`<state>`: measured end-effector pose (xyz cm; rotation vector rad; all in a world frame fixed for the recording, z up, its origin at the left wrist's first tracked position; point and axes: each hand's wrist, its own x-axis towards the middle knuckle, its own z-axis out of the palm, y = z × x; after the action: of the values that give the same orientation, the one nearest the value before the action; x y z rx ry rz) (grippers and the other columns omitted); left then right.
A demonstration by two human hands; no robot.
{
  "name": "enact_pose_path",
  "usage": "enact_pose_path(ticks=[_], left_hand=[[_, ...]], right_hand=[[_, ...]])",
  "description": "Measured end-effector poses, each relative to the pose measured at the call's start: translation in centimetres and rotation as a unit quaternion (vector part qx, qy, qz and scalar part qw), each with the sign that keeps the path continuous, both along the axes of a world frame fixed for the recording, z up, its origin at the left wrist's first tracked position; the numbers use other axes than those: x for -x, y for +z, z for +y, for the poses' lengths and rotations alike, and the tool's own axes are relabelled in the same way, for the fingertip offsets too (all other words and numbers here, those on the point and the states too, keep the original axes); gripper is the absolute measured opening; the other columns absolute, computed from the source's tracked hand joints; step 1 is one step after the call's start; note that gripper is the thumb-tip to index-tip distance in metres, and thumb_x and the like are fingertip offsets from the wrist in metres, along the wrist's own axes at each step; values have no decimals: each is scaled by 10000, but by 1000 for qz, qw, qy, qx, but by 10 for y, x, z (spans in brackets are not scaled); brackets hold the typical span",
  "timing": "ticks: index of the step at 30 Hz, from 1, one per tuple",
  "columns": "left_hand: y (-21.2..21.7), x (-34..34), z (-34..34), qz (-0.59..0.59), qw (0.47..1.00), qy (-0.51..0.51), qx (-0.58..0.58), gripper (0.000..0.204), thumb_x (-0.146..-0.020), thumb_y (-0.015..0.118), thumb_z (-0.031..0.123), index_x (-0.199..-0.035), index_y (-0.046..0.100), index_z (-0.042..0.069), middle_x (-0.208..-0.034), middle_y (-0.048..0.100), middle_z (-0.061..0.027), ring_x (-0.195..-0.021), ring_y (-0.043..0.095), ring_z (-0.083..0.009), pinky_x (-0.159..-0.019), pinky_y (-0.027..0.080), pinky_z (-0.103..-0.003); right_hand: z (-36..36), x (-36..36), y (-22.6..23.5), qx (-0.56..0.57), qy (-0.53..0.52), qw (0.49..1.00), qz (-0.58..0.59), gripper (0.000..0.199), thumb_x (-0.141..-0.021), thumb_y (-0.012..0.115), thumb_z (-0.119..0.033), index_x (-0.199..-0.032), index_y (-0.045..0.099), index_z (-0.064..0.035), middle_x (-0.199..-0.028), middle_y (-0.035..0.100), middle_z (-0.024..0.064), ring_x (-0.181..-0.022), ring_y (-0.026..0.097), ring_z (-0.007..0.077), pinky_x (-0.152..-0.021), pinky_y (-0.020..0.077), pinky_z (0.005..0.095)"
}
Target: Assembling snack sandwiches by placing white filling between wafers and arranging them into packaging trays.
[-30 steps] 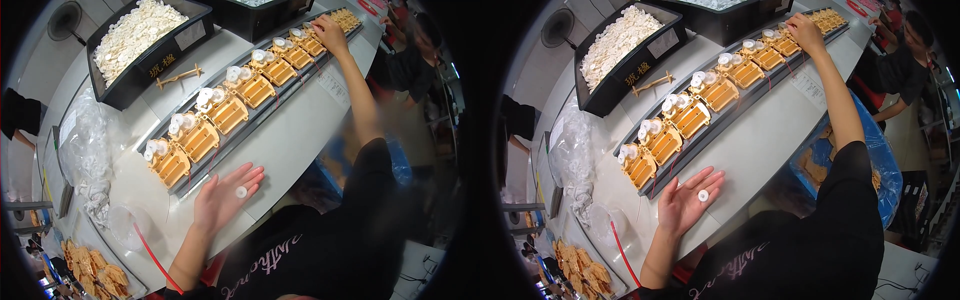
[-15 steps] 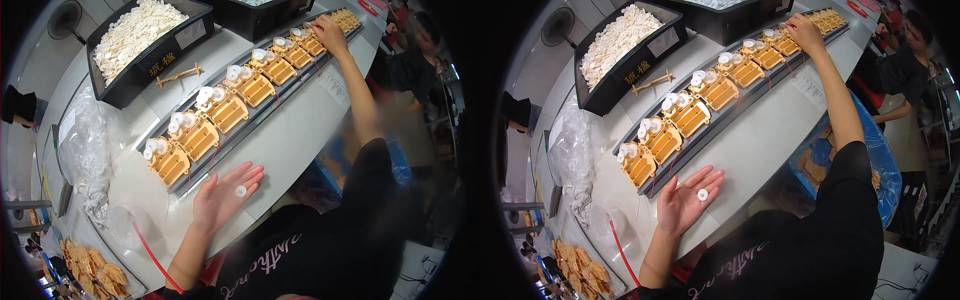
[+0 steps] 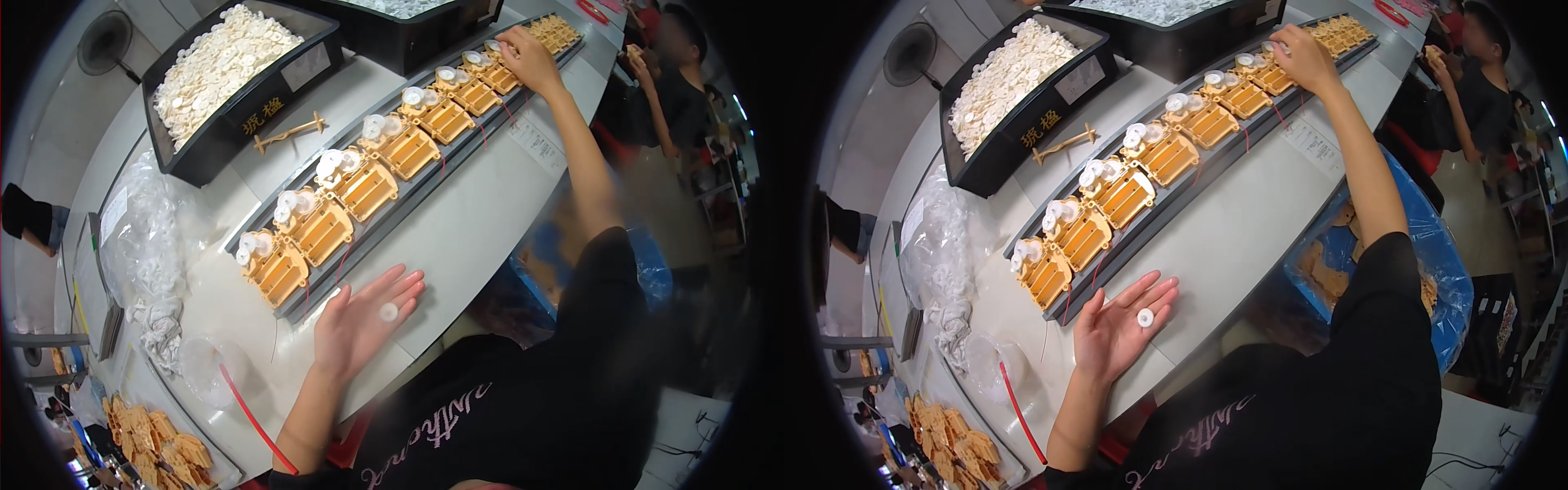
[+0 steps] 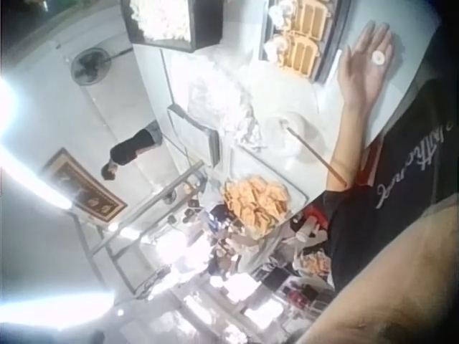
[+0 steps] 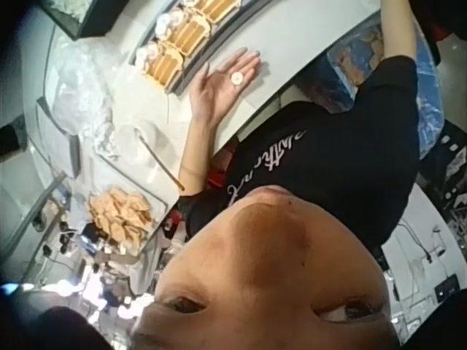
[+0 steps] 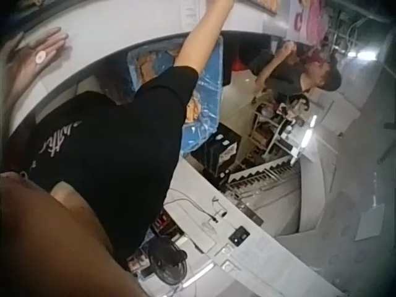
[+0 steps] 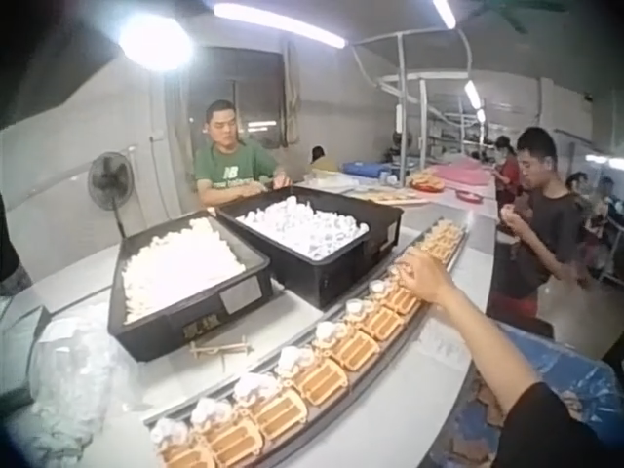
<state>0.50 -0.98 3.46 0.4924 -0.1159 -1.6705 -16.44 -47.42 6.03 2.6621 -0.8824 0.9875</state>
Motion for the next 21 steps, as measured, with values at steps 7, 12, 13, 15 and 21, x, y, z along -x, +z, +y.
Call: enact_pose_path(ticks=[7,12,13,15,21], left_hand=[[-6,-4,2,169,985,41,9,782,-920,460,413,-1424,173,-112,-1467,206,-328,-1375,261,-382,-1144,239,-408],[-6,-3,0,150,987,19,56,715,-937,399,480,-1430,258,-18,-1410,385,-218,-1258,432,-301,-1053,352,-401],[-3,-1,0,142,988,27,63,715,-937,399,480,-1430,258,-18,-1410,385,-218,-1258,432,-301,-1053,352,-401],[-9,-4,4,144,986,16,81,674,-943,384,480,-1406,301,-4,-1367,433,-212,-1211,473,-302,-1039,366,-413],[-32,1,7,156,980,12,119,663,-930,429,505,-1363,364,7,-1273,503,-177,-1110,532,-254,-1003,393,-385]], right_hand=[[190,-32,44,-35,323,944,-53,229,-784,653,25,-1009,639,-8,-955,652,130,-888,630,273,-797,487,337],[320,-31,19,-170,493,844,127,327,-695,752,-127,-994,637,-63,-965,613,86,-863,593,272,-747,481,379],[328,-31,17,-160,502,841,124,327,-695,752,-127,-994,637,-63,-965,613,86,-863,593,272,-747,481,379],[332,-40,3,-161,485,849,136,284,-698,738,-113,-958,639,-59,-974,613,77,-864,591,272,-746,478,377],[341,-45,12,-230,485,831,144,145,-727,709,-83,-853,645,-47,-884,619,83,-848,587,295,-723,469,386]])
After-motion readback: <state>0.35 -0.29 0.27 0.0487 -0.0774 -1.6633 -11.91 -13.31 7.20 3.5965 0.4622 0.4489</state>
